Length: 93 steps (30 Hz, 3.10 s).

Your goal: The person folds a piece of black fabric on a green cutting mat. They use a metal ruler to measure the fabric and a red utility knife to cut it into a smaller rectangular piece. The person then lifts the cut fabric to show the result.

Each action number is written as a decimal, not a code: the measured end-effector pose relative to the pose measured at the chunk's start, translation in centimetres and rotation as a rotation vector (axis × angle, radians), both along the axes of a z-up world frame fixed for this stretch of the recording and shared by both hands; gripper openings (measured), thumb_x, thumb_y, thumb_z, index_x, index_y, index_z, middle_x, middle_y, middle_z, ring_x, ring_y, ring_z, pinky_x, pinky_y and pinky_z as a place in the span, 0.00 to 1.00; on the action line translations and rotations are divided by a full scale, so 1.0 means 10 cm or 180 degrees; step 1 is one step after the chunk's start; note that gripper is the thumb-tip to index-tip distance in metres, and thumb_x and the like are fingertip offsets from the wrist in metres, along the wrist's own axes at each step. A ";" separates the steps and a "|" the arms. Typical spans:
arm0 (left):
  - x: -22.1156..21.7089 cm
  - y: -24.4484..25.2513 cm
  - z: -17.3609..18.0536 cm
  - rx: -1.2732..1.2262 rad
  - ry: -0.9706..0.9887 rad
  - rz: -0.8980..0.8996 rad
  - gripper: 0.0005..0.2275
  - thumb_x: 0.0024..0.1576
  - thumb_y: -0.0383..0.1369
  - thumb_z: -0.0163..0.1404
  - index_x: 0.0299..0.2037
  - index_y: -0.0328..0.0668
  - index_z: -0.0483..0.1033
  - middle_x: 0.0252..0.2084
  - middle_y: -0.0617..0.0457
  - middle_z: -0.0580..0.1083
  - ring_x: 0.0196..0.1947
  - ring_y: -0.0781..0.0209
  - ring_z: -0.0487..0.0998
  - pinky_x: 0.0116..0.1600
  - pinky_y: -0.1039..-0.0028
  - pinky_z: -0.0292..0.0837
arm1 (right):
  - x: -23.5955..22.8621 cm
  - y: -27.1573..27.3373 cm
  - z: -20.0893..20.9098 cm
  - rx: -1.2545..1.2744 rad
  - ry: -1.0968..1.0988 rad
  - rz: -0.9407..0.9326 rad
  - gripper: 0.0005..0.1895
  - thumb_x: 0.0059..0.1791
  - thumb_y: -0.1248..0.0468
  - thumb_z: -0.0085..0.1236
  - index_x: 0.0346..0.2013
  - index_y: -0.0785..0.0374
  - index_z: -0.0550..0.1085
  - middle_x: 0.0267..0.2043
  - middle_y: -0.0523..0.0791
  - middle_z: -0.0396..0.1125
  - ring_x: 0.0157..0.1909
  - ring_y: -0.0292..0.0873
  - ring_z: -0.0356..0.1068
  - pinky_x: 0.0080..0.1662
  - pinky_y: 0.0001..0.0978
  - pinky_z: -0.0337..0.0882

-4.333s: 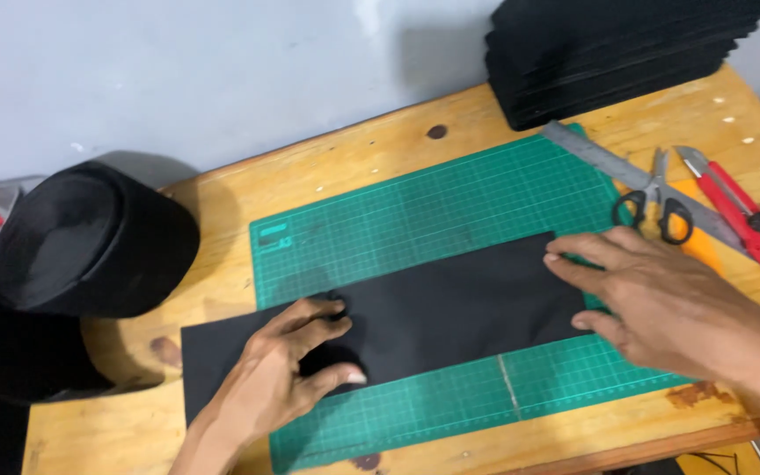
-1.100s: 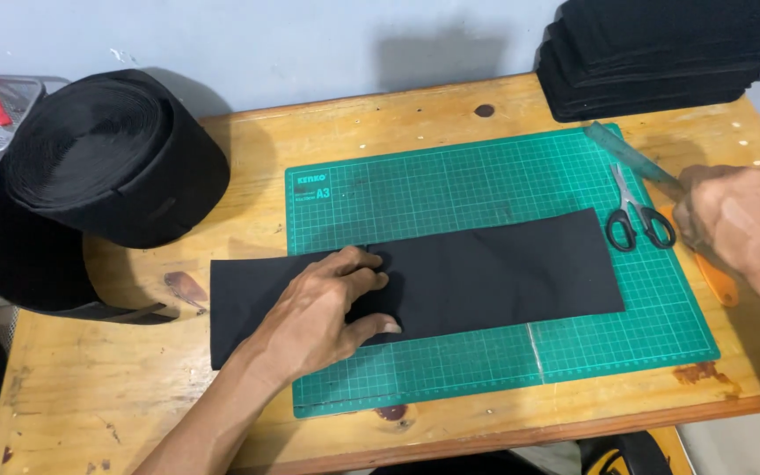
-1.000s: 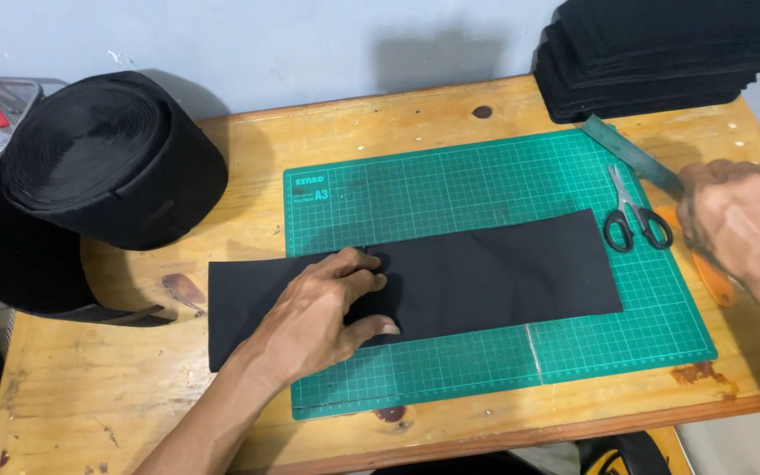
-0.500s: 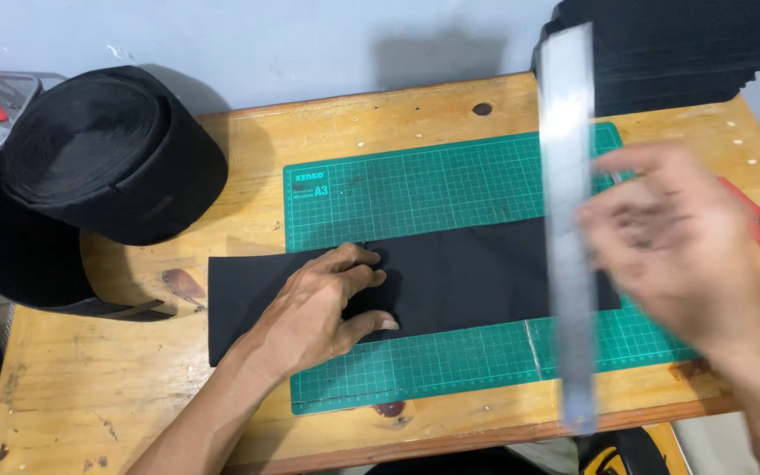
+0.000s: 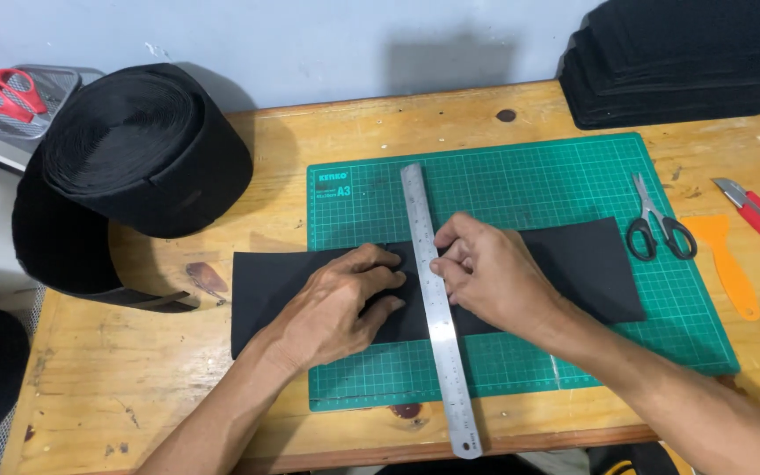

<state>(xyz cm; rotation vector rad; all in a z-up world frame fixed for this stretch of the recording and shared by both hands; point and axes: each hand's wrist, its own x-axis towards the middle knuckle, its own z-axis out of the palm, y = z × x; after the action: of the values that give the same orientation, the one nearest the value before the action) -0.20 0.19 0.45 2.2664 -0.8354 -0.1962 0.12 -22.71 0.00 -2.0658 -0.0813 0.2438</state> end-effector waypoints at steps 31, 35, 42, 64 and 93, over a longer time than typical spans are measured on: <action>-0.13 -0.32 0.18 0.0894 -0.0228 0.0238 0.35 0.55 0.56 0.56 0.66 0.38 0.70 0.52 0.40 0.66 0.45 0.37 0.76 0.49 0.52 0.71 | -0.17 -0.42 0.10 -0.1033 -0.0432 0.0840 0.15 0.47 0.61 0.66 0.47 0.56 0.83 0.36 0.45 0.68 0.41 0.44 0.73 0.40 0.37 0.77; -0.11 -0.27 0.19 0.0827 -0.0029 0.0209 0.36 0.52 0.54 0.60 0.67 0.39 0.70 0.54 0.39 0.63 0.47 0.36 0.74 0.51 0.53 0.70 | -0.17 -0.44 0.07 -0.1033 -0.0427 0.0832 0.15 0.47 0.61 0.66 0.48 0.55 0.83 0.36 0.44 0.68 0.41 0.43 0.73 0.40 0.36 0.77; -0.08 -0.09 -0.02 0.0427 -0.0319 0.0182 0.40 0.51 0.56 0.61 0.68 0.36 0.67 0.63 0.40 0.55 0.58 0.34 0.67 0.56 0.44 0.70 | -0.17 -0.48 -0.03 -0.1144 -0.0616 0.0976 0.20 0.47 0.59 0.65 0.54 0.52 0.81 0.41 0.39 0.66 0.39 0.42 0.72 0.43 0.37 0.69; 0.62 -0.29 -0.29 -0.0349 -0.0340 0.1720 0.13 0.56 0.20 0.48 0.50 0.43 0.67 0.38 0.51 0.84 0.39 0.49 0.87 0.41 0.56 0.80 | -0.14 -0.50 0.01 -0.1230 -0.0392 0.1015 0.21 0.47 0.56 0.64 0.55 0.50 0.81 0.41 0.39 0.67 0.38 0.41 0.72 0.44 0.37 0.69; 0.68 -0.32 -0.23 0.0809 -0.1148 0.1305 0.25 0.45 0.04 0.40 0.54 0.29 0.61 0.31 0.37 0.71 0.31 0.40 0.72 0.28 0.55 0.73 | -0.02 -0.32 0.08 -0.2620 -0.0831 0.2338 0.35 0.55 0.62 0.48 0.77 0.35 0.58 0.34 0.46 0.59 0.32 0.50 0.61 0.42 0.38 0.64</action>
<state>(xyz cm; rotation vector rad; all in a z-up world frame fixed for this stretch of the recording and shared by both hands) 6.59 -3.05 -1.84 2.7034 -0.5199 0.3204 -0.11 -25.90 0.78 -2.7966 -1.0618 0.5118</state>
